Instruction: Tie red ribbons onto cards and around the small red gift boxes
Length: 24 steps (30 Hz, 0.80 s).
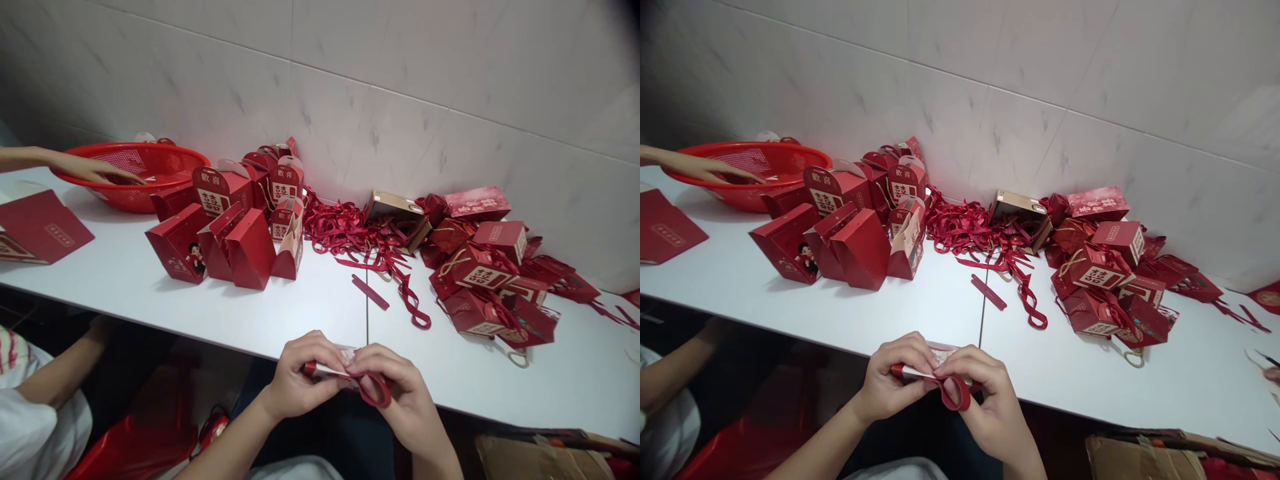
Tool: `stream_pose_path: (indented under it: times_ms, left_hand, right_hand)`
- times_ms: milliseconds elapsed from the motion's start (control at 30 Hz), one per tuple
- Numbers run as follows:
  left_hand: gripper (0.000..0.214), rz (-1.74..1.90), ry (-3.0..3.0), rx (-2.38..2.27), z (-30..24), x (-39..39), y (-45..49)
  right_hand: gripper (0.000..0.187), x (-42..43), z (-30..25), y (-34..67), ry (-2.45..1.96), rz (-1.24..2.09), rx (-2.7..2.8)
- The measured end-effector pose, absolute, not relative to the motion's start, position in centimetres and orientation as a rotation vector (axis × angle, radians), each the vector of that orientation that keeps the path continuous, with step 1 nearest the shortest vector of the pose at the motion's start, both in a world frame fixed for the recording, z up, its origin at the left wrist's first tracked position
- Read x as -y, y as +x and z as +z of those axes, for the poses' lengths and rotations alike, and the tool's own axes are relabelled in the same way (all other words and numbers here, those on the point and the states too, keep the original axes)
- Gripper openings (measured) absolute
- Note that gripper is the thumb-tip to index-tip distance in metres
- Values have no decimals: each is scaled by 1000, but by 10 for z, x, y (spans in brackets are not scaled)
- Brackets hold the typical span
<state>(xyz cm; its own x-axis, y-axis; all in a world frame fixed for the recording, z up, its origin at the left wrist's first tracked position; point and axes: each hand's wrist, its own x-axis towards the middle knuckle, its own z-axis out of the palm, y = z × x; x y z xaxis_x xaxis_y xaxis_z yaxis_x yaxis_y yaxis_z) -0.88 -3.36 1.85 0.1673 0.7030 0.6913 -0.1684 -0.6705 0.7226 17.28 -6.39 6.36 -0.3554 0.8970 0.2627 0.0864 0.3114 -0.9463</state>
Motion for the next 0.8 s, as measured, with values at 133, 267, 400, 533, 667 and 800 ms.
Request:
stream_pose_path:
  times_ms: [133, 267, 400, 533, 667, 800]
  left_hand:
    - [28, 1581, 1592, -548, 15, 37, -7]
    - [31, 1561, 1556, -519, 14, 38, -5]
    - [33, 1587, 1555, -502, 15, 36, -5]
    - [31, 1630, 1605, -565, 13, 35, -6]
    - [28, 1657, 1668, -655, 13, 37, -6]
    - [28, 1526, 1676, -731, 20, 38, -11]
  right_hand:
    - [15, 65, 57, 172, -902, 1106, 1691]
    - [18, 66, 50, 172, -844, 1088, 1673]
    - [24, 66, 46, 170, -792, 1031, 1677]
    - [27, 65, 44, 168, -787, 961, 1673]
    - [28, 65, 40, 167, -752, 909, 1646]
    - [31, 66, 34, 165, -729, 894, 1621]
